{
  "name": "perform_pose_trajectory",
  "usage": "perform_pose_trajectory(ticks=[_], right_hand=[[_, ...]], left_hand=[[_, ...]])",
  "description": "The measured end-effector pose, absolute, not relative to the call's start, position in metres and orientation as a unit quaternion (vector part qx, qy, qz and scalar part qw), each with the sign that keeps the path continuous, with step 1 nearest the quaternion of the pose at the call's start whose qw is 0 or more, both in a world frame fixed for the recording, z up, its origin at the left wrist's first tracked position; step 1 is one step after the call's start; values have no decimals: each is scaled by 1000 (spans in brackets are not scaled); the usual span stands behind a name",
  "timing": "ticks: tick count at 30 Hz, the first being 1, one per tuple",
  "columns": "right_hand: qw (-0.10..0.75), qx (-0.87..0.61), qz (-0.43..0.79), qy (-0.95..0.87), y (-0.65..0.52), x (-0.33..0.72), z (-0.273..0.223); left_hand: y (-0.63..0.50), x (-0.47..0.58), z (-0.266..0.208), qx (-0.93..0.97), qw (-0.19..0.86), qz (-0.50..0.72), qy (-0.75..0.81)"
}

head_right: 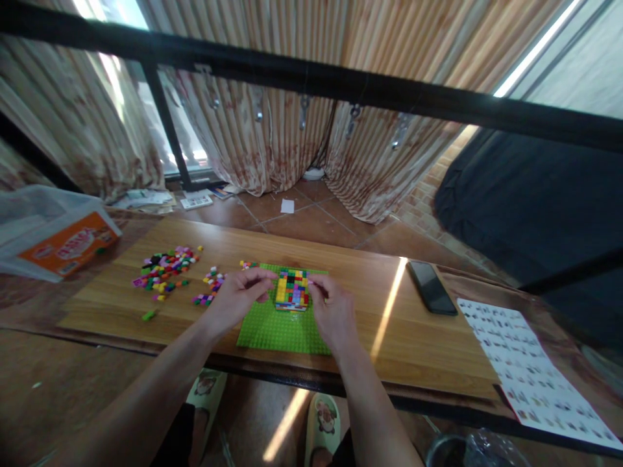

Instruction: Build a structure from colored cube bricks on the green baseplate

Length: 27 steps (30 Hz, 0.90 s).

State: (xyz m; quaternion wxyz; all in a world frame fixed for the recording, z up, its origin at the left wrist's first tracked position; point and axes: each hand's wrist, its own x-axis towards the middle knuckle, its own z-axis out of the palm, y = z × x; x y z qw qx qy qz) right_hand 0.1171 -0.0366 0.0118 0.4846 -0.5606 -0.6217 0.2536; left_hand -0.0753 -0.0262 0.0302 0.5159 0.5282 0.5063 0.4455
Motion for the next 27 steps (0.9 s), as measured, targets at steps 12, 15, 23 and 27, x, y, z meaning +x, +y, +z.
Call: perform_pose_trajectory(ticks=[12, 15, 23, 27], right_hand=[[445, -543, 121, -702, -38, 115, 14], [442, -532, 98, -716, -38, 112, 12], [448, -552, 121, -693, -33, 109, 0], [465, -572, 163, -656, -30, 107, -4]], left_hand=[[-26, -76, 30, 528, 511, 446, 511], [-26, -76, 30, 528, 510, 449, 509], [-25, -79, 26, 544, 497, 452, 502], [-25, -80, 25, 554, 486, 453, 501]])
